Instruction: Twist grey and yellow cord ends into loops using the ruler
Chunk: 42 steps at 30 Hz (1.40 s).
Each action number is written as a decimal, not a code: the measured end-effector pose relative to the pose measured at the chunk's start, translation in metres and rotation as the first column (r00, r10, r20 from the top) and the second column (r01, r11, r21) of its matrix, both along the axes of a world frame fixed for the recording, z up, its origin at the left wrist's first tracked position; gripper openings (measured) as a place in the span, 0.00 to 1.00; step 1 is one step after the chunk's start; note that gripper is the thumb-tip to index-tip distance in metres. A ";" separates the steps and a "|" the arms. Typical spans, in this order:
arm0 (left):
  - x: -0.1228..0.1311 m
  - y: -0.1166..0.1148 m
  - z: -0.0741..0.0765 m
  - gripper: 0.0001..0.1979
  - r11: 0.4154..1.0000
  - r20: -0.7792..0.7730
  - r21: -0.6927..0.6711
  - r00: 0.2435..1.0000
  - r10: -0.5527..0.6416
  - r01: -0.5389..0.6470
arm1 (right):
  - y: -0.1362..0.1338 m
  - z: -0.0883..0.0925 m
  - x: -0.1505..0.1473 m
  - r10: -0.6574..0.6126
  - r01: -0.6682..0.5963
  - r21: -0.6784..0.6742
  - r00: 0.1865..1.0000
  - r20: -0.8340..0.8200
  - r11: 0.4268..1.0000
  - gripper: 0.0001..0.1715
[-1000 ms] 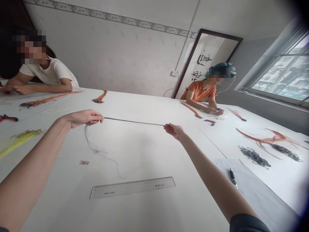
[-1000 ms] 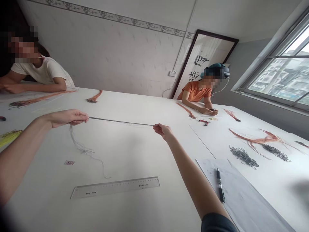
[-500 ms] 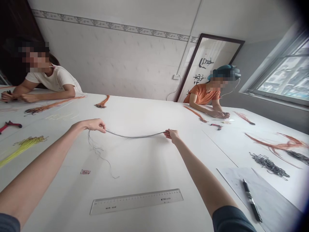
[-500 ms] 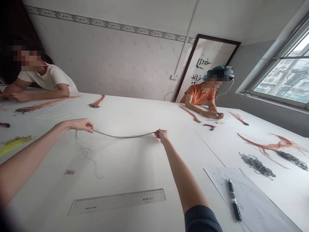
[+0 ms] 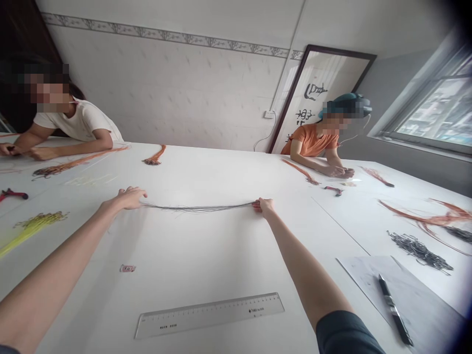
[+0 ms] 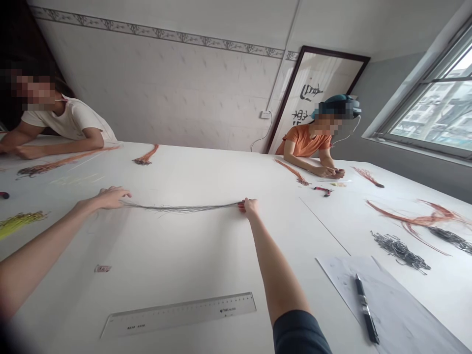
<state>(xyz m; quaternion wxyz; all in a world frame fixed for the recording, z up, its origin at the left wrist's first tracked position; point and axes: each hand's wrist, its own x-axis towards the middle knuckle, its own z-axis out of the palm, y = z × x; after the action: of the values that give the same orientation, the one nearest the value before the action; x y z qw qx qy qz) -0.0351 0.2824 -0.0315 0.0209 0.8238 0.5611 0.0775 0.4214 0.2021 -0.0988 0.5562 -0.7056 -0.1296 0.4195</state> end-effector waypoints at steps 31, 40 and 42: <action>0.078 -0.035 -0.078 0.22 0.975 0.153 -0.071 0.968 -0.200 0.212 | -0.037 -0.004 0.053 0.372 -0.499 -0.038 0.592 0.715 0.866 0.15; 0.070 -0.025 -0.081 0.23 0.978 0.147 -0.044 0.970 -0.194 0.202 | -0.022 -0.023 0.054 0.354 -0.545 -0.087 0.407 0.842 0.834 0.13; 0.069 -0.027 -0.080 0.23 0.982 0.148 -0.020 0.972 -0.181 0.186 | -0.022 -0.024 0.054 0.332 -0.525 -0.077 0.410 0.849 0.847 0.13</action>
<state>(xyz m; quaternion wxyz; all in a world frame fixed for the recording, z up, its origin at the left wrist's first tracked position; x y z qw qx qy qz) 0.0343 0.2551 -0.1114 0.0827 0.8639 0.4808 0.1254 0.4753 0.1796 -0.1230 0.3654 -0.6992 -0.5978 0.1420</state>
